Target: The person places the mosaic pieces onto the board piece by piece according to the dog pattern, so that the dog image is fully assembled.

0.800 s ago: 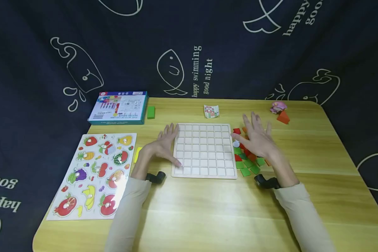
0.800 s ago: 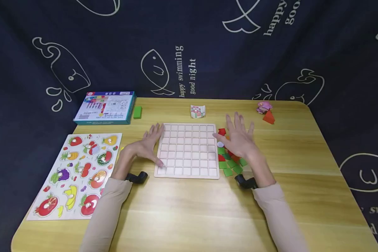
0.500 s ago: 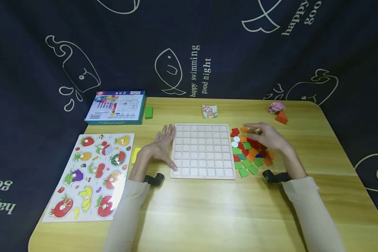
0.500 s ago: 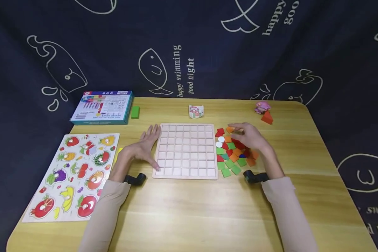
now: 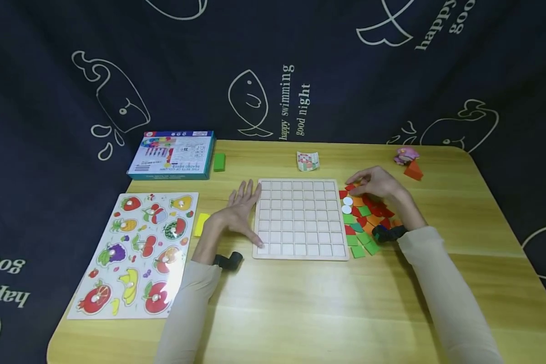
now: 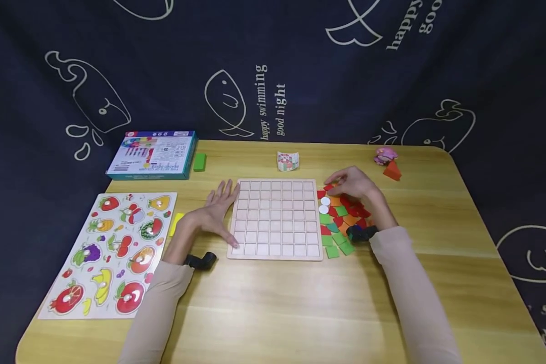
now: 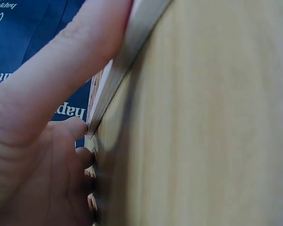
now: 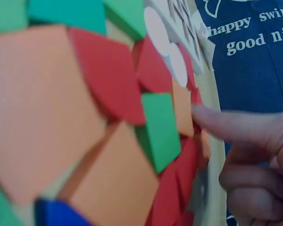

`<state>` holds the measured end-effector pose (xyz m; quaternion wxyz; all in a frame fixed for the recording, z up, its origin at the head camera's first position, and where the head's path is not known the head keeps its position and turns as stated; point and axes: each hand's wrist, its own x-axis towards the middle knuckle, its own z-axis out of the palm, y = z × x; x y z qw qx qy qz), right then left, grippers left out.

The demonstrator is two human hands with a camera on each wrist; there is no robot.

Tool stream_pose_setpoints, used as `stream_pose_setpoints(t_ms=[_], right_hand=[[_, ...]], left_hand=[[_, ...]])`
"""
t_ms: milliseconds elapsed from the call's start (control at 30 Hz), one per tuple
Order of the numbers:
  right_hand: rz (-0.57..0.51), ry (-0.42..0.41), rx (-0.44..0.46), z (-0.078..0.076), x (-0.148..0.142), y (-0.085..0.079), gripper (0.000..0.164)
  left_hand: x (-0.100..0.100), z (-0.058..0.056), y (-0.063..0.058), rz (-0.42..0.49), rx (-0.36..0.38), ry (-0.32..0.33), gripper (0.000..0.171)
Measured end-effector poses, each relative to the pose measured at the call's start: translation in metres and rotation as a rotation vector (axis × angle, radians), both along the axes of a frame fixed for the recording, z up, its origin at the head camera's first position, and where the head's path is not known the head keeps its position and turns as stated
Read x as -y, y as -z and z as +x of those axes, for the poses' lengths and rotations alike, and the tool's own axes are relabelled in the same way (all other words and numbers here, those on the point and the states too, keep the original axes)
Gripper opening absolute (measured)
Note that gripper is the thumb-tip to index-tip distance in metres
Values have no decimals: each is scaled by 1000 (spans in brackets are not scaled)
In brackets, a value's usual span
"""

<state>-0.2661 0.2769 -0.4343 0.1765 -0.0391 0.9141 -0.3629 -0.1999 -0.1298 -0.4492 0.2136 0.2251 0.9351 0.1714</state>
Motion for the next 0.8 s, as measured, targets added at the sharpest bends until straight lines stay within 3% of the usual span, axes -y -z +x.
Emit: stream_pose_setpoints(t_ms=[167,433,667,800], right_hand=[[31,92,9,-1,-2,-1,41],[106,102,-2,0,-6,-2,51],[-35,42,17,-6,-17,3,48],[-28,31,2,-7,-15,6,45]], left_hand=[[3,0,0,-2,-6,-4,159],[3,-2,1,1,0,-2,158],[2,-2,3,-8,0,-3,158],[3,-2,4,9,-6,0,158]])
